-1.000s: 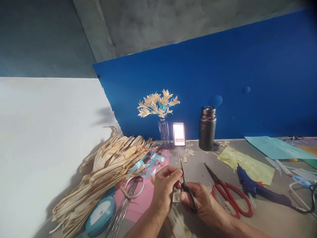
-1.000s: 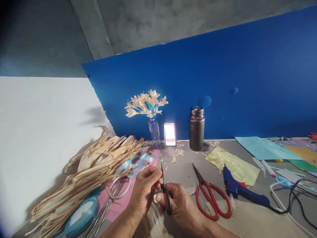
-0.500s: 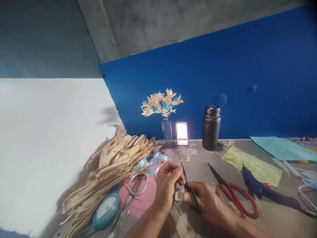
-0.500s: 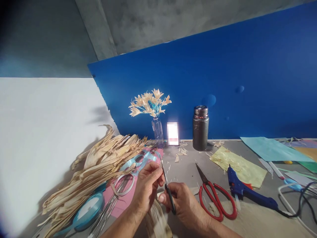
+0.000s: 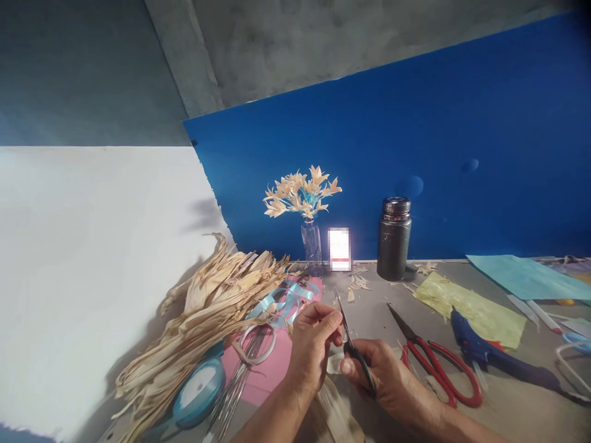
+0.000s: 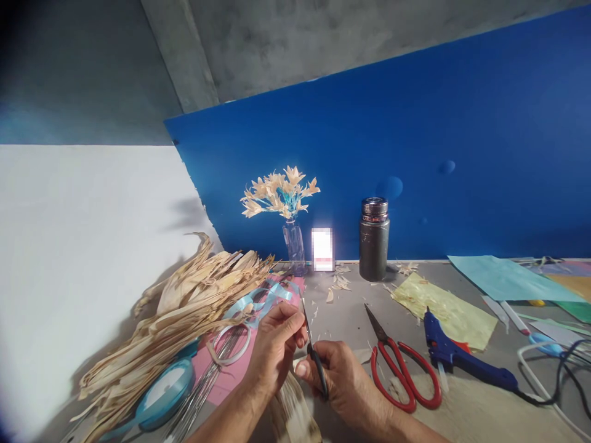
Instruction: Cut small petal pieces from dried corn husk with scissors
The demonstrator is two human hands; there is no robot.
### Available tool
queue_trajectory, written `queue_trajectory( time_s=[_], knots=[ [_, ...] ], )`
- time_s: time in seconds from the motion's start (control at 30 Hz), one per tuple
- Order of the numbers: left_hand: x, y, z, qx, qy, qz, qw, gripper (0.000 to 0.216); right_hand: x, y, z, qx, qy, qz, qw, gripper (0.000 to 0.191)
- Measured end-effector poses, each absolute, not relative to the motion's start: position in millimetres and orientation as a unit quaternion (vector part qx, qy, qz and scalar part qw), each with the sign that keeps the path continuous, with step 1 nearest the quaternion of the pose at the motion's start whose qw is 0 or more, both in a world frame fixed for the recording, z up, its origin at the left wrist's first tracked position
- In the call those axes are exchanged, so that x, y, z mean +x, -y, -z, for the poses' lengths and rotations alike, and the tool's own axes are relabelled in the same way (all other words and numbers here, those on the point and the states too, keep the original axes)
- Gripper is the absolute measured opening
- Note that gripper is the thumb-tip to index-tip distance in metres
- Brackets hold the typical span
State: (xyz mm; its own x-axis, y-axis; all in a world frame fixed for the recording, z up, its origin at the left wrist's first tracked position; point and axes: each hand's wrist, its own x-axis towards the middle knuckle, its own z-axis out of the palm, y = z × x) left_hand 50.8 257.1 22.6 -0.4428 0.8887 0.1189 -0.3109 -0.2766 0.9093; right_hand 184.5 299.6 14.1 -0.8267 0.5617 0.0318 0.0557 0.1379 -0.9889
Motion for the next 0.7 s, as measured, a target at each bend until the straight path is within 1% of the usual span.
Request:
queue_trajectory(
  time_s=[0.37, 0.47, 0.53, 0.7],
  knots=[
    [50, -258, -21, 0.328, -0.443, -0.728, 0.408, 0.028, 185, -301, -8, -0.227, 0.701, -0.643, 0.208, 0.06],
    [50, -258, -21, 0.327, -0.448, -0.723, 0.411, 0.028, 188, -305, -10, -0.23, 0.713, -0.624, 0.222, 0.057],
    [50, -258, -21, 0.33, -0.447, -0.719, 0.418, 0.026, 190, -309, -13, -0.241, 0.715, -0.611, 0.238, 0.052],
    [51, -259, -22, 0.338, -0.466, -0.697, 0.428, 0.02, 196, -321, -24, -0.287, 0.673, -0.62, 0.284, 0.027]
  ],
)
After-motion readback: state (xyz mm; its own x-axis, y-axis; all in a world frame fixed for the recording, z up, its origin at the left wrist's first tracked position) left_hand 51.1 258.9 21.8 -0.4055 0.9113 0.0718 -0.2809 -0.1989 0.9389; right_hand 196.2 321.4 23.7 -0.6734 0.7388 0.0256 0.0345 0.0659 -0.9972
